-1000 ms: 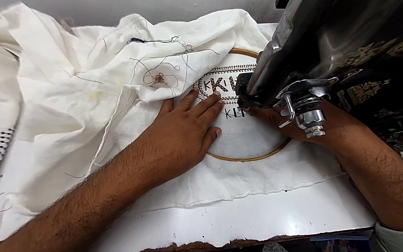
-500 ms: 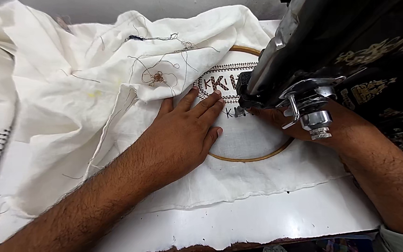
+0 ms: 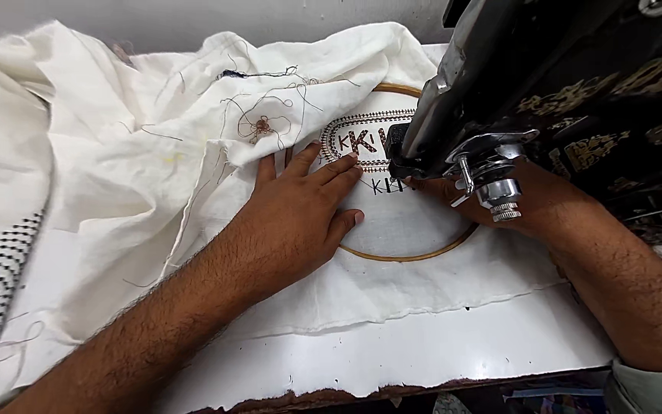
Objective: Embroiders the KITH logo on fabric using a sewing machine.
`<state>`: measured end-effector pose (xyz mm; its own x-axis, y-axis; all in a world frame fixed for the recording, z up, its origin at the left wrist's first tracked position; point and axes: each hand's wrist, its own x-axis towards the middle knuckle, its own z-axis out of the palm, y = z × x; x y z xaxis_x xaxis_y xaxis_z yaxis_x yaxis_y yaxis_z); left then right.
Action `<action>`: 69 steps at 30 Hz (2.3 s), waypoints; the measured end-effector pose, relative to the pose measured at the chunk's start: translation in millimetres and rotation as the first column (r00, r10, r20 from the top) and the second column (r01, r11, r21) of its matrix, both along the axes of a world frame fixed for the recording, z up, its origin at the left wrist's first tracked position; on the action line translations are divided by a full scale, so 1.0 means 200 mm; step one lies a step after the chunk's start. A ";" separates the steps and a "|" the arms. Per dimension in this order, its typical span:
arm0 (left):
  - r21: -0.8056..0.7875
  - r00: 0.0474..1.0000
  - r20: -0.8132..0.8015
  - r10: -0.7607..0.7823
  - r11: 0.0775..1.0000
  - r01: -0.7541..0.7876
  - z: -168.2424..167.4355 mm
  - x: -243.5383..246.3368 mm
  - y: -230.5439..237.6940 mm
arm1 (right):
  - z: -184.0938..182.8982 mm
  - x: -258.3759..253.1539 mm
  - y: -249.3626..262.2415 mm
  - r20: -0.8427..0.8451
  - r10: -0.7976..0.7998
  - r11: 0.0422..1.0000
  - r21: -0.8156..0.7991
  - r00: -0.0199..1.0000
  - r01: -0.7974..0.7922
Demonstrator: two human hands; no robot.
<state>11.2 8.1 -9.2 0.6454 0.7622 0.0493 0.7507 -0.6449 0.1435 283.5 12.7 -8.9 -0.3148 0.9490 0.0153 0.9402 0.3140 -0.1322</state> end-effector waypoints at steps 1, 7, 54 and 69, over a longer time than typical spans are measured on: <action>-0.014 1.000 -0.011 0.007 1.000 -0.007 0.00 0.00 0.00 | 0.00 -0.01 0.00 -0.023 -0.011 1.000 0.004 1.000 0.012; -0.020 1.000 0.004 0.006 1.000 -0.006 -0.04 0.01 -0.01 | -0.04 0.01 0.00 -0.019 0.012 1.000 0.018 1.000 -0.012; -0.042 0.999 -0.042 -0.002 0.999 0.001 -0.02 0.03 -0.06 | 0.05 -0.02 -0.04 0.059 -0.065 0.989 -0.126 0.996 0.072; -0.031 1.000 -0.009 -0.004 1.000 0.004 -0.04 0.03 -0.03 | 0.03 -0.01 -0.03 0.044 -0.057 0.995 -0.085 0.997 0.061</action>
<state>17.0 1.2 -16.9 0.6490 0.7605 0.0195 0.7493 -0.6435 0.1564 280.9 7.5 -2.3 -0.2567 0.9632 -0.0794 0.9620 0.2467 -0.1167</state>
